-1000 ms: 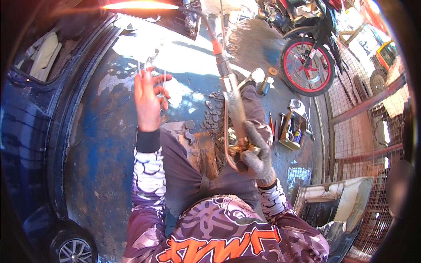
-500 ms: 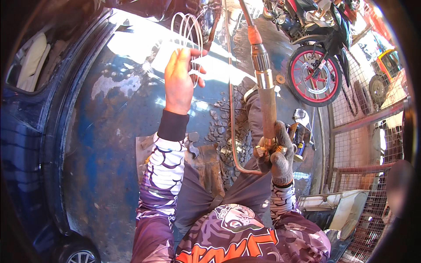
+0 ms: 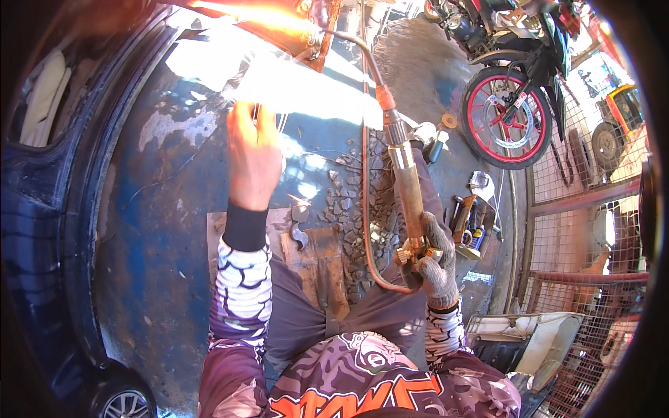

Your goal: The person uses a welding torch and filler wire to repair a section of a car's body panel. They repeatedly heat the metal, apply the wire, and then use a hammer to flatten and shape the welded area.

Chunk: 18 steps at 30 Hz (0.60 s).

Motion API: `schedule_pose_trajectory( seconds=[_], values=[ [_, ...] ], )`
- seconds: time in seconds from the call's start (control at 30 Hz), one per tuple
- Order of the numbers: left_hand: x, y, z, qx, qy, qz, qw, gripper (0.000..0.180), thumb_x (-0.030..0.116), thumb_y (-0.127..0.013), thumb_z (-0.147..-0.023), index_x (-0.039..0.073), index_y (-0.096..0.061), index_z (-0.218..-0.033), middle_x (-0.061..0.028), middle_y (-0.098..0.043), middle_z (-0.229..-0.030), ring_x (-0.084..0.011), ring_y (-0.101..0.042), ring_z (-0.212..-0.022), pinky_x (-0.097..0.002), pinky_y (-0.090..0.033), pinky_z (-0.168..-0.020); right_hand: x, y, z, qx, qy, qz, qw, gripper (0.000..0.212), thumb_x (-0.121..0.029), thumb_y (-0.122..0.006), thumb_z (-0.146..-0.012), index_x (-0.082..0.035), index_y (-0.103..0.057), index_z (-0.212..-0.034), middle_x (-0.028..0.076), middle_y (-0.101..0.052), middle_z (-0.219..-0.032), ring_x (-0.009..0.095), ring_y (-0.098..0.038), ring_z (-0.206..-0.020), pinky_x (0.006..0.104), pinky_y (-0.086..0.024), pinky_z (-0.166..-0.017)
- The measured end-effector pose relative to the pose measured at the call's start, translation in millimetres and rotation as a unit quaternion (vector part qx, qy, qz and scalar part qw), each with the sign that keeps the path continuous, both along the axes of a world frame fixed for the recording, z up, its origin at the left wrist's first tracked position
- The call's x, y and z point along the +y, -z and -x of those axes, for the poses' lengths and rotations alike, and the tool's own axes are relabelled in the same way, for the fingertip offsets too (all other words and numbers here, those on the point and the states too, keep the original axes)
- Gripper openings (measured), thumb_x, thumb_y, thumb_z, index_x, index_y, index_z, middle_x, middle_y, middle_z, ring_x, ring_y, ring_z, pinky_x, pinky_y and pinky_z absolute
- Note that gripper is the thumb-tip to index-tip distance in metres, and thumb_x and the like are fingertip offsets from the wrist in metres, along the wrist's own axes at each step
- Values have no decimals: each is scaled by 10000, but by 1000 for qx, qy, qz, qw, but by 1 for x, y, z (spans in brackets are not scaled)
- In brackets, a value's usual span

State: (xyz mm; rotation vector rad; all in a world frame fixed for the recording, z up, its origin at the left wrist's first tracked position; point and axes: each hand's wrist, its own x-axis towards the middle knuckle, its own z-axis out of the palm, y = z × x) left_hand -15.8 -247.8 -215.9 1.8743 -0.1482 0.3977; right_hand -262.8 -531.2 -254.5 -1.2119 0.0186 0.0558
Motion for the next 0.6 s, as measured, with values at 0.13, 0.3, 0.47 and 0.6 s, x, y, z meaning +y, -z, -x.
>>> schedule_pose_trajectory(
  seconds=[0.13, 0.3, 0.47, 0.6],
  values=[
    [44, 11, 51, 89, -73, -103, 988, 403, 201, -634, -1036, 30, -496, -1374, -115, -672, -954, -207, -673, -716, -353, -535, -605, 6, -12, 1, 15, -22, 139, 990, 790, -115, -725, -908, 63, -370, -1591, 141, -602, -1435, 157, -623, -1121, 293, -515, -953],
    [83, -1, 103, 188, -71, 186, 962, 396, 116, -642, -1032, 10, -536, -1399, -84, -711, -980, -105, -649, -710, -256, -552, -594, 29, -20, 3, 92, -75, 171, 978, 710, -82, -686, -951, 19, -402, -1595, 88, -632, -1387, 95, -590, -1044, 263, -511, -911],
    [86, -37, 118, 98, -92, 175, 975, 469, 146, -668, -1026, 5, -534, -1453, -122, -757, -1043, -108, -671, -795, -242, -560, -601, 44, -20, 4, 76, -64, 210, 973, 667, -99, -673, -980, -3, -423, -1592, 16, -675, -1175, 49, -572, -918, 230, -506, -820],
    [84, -57, 106, -20, -137, -5, 990, 400, 290, -618, -1075, -8, -647, -1339, -100, -773, -897, -140, -692, -866, -284, -526, -819, 51, -19, 3, 136, -82, 190, 969, 650, -122, -684, -996, -18, -438, -1589, -16, -650, -1055, 30, -543, -854, 214, -492, -769]
  ],
)
